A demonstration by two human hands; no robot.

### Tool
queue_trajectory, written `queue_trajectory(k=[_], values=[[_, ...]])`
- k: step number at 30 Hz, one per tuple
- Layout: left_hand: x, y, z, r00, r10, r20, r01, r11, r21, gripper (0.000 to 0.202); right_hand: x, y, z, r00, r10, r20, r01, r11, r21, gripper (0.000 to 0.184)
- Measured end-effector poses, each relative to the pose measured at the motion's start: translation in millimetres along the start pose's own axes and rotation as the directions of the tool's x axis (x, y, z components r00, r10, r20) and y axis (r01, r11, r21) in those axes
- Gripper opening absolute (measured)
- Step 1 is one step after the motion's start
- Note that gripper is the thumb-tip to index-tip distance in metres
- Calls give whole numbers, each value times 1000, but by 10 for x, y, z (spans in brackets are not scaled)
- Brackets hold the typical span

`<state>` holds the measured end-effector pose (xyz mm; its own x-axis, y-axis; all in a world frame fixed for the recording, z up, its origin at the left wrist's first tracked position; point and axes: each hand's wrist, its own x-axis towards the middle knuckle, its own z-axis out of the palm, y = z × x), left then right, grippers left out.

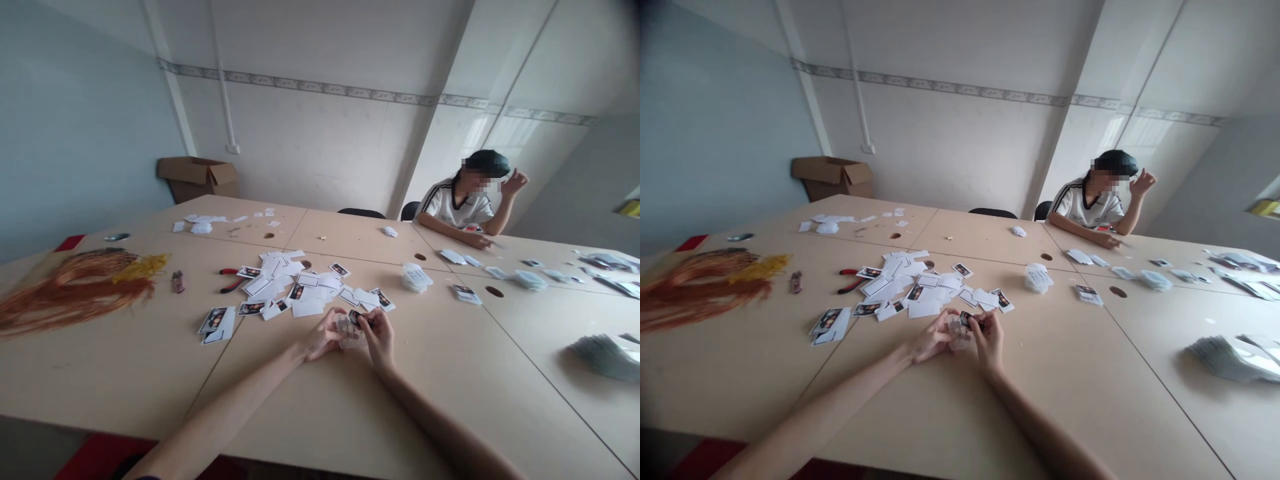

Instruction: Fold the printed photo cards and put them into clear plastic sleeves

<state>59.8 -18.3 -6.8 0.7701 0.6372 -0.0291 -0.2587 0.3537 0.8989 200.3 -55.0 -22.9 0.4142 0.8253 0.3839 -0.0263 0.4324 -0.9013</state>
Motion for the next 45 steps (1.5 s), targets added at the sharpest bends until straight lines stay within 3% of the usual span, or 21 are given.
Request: queue_trajectory(k=[11, 15, 18, 27, 45], values=[[-18, 61, 48, 1000, -5, 20, 5, 1000, -12, 38, -10, -99, -27, 999, -11, 51, 15, 996, -85, 29], [-18, 44, 51, 999, 9, 36, -9, 1000, 5, 42, 3, -92, -46, 998, -38, 50, 49, 973, -225, 12], [-23, 33, 42, 998, 17, 63, -17, 1000, -2, 43, 3, -80, -52, 998, -30, 51, 43, 962, -271, 10], [-20, 56, 28, 996, -31, 85, 29, 999, 15, 33, -60, -84, -25, 998, 5, 60, 10, 965, -262, 16], [13, 33, 20, 995, -19, 94, 21, 999, -26, 21, -28, 8, -40, 998, -8, 62, 23, 968, -250, 20]])
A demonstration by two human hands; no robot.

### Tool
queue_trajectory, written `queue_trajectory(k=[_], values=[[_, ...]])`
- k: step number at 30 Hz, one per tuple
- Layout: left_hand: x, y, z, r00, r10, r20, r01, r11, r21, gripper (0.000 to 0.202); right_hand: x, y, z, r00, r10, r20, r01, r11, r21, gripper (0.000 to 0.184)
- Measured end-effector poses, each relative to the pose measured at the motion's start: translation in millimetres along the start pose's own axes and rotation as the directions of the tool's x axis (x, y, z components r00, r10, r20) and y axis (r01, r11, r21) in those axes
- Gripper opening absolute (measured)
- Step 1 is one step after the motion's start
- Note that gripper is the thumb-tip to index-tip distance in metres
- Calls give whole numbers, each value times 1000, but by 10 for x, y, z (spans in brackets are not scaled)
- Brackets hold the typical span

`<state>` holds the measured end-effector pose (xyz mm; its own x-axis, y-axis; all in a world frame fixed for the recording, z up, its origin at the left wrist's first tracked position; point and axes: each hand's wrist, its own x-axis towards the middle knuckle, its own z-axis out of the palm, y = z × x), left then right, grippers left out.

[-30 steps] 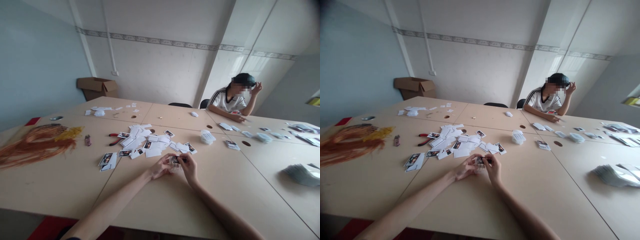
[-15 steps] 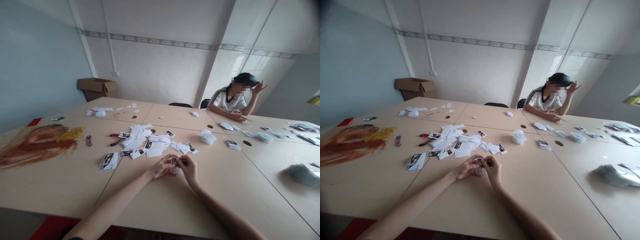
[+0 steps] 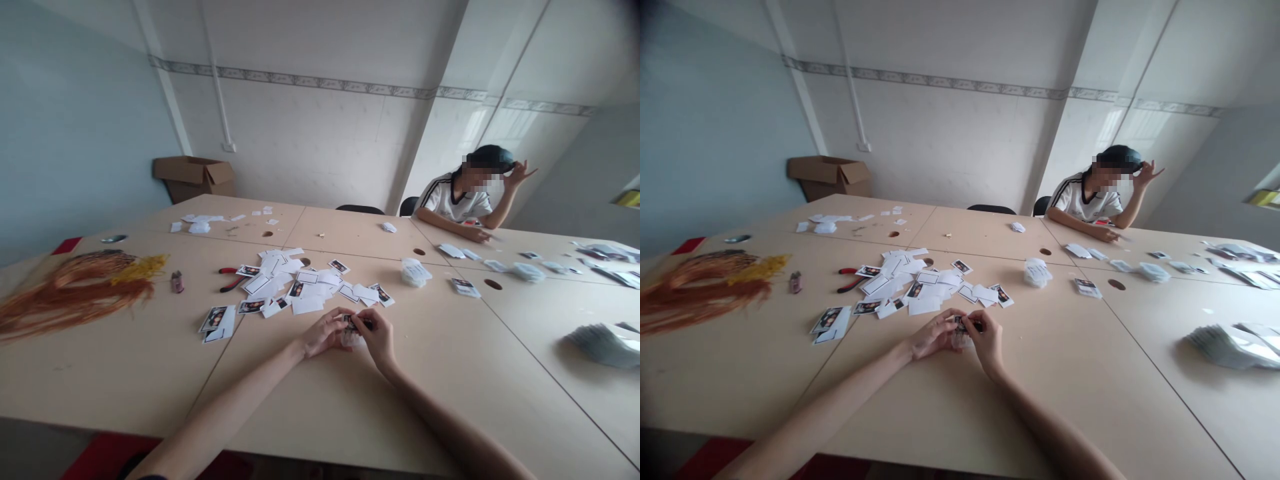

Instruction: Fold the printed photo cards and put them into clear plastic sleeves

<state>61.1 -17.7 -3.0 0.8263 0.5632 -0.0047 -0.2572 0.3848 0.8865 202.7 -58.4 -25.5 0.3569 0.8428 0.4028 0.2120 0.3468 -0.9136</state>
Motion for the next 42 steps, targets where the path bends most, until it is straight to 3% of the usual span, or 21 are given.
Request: queue_trajectory(k=[42], values=[[24, -7, -11, 999, -24, -44, 24, 1000, -8, 20, -2, -37, -14, 1000, -4, 20, 5, 1000, -21, 17]])
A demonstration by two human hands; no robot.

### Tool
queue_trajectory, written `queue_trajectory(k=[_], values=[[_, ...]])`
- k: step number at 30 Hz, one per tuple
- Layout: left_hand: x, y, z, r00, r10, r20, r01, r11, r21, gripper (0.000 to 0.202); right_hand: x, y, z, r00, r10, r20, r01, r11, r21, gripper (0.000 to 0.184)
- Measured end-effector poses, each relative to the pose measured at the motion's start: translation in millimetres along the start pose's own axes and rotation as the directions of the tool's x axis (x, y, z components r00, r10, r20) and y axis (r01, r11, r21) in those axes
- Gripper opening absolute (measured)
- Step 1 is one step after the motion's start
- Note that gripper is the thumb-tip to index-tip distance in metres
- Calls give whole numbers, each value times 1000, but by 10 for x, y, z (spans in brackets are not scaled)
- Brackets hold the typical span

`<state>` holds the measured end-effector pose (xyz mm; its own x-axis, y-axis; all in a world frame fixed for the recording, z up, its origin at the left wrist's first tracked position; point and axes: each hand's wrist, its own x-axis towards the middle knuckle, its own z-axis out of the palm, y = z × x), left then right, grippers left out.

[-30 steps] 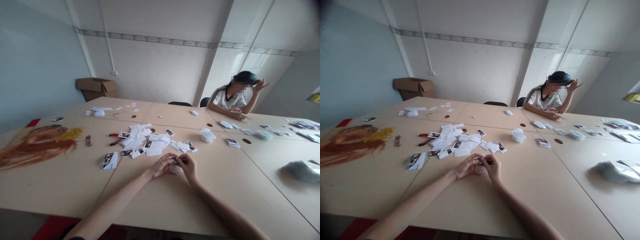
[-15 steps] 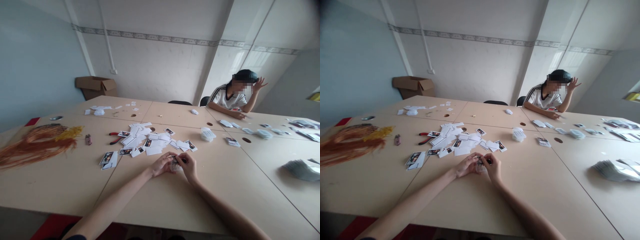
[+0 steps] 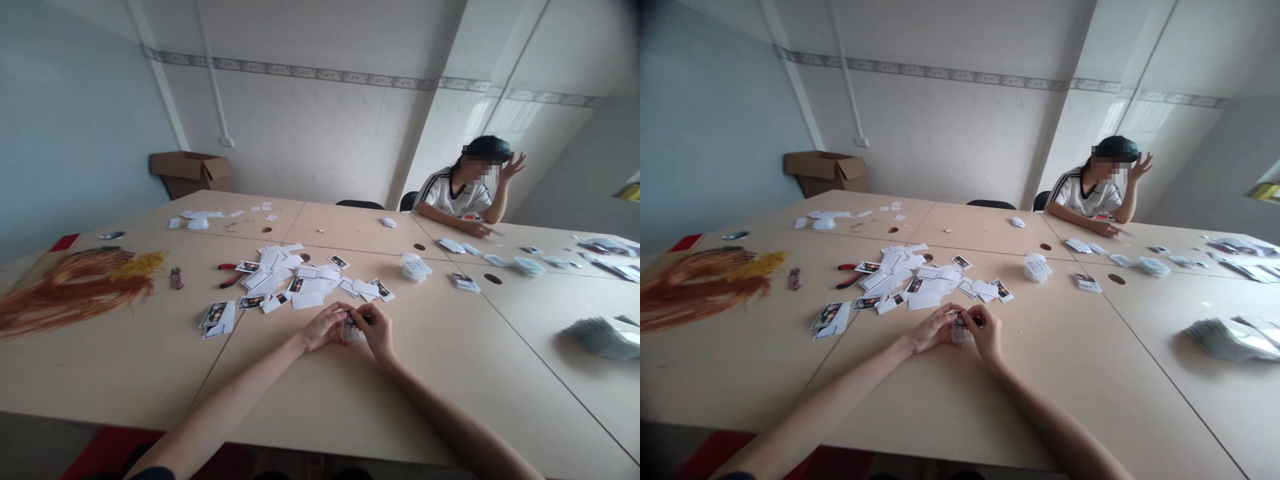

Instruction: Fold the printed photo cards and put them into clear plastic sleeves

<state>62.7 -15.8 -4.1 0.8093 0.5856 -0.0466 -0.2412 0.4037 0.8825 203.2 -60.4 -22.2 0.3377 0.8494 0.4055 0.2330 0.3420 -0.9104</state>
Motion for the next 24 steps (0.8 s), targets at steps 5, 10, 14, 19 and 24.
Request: queue_trajectory(k=[5, 10, 14, 19, 24], values=[[3, 5, 14, 1000, 7, -11, -6, 1000, 23, 20, 1, 17, 4, 1000, -6, -1, 6, 1000, -15, 19], [9, 2, 27, 999, 6, -40, -6, 1000, -11, 20, 5, 26, 1, 1000, -12, -6, 12, 999, -36, 20], [9, -5, 32, 999, 19, -35, -20, 999, -29, 20, 0, 20, 4, 1000, -13, -5, 13, 999, -44, 20], [5, -9, 32, 999, 19, -38, -20, 999, -25, 23, -3, 21, 10, 1000, -19, -12, 19, 999, -47, 20], [-2, -8, 37, 999, 23, -37, -24, 999, -23, 21, -1, 40, 10, 1000, -22, -11, 22, 999, -47, 19]])
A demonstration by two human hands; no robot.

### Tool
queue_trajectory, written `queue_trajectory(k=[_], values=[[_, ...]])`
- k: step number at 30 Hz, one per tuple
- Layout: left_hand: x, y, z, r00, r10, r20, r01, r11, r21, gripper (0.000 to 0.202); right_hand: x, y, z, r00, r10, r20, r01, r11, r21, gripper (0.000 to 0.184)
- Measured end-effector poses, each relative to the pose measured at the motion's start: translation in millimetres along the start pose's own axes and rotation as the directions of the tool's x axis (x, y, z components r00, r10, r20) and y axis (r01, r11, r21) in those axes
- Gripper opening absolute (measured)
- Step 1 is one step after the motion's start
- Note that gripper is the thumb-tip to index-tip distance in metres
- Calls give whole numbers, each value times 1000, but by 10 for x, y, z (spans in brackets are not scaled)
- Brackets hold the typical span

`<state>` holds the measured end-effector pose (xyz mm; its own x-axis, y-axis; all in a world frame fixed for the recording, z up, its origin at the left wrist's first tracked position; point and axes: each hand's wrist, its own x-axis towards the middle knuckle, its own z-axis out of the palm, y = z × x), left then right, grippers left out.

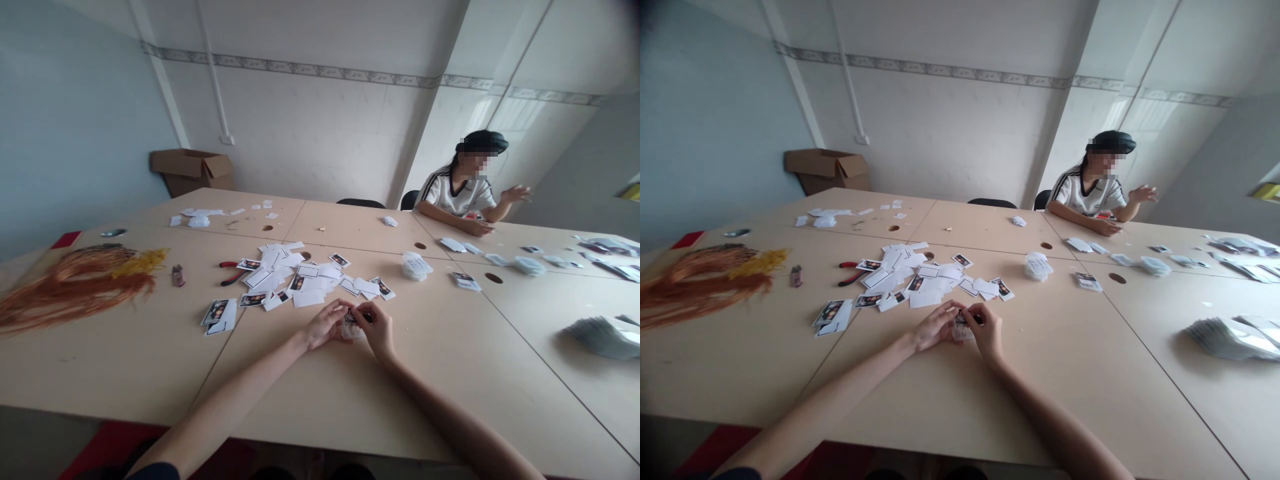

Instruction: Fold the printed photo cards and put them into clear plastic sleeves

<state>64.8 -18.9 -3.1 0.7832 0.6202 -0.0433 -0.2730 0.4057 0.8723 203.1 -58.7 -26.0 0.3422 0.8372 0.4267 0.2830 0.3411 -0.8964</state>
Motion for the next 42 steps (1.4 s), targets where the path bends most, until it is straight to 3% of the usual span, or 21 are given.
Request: queue_trajectory(k=[42], values=[[40, -8, -61, 996, -89, 2, 89, 989, -115, 28, -5, -42, 6, 999, 32, -17, -32, 999, -20, 18]])
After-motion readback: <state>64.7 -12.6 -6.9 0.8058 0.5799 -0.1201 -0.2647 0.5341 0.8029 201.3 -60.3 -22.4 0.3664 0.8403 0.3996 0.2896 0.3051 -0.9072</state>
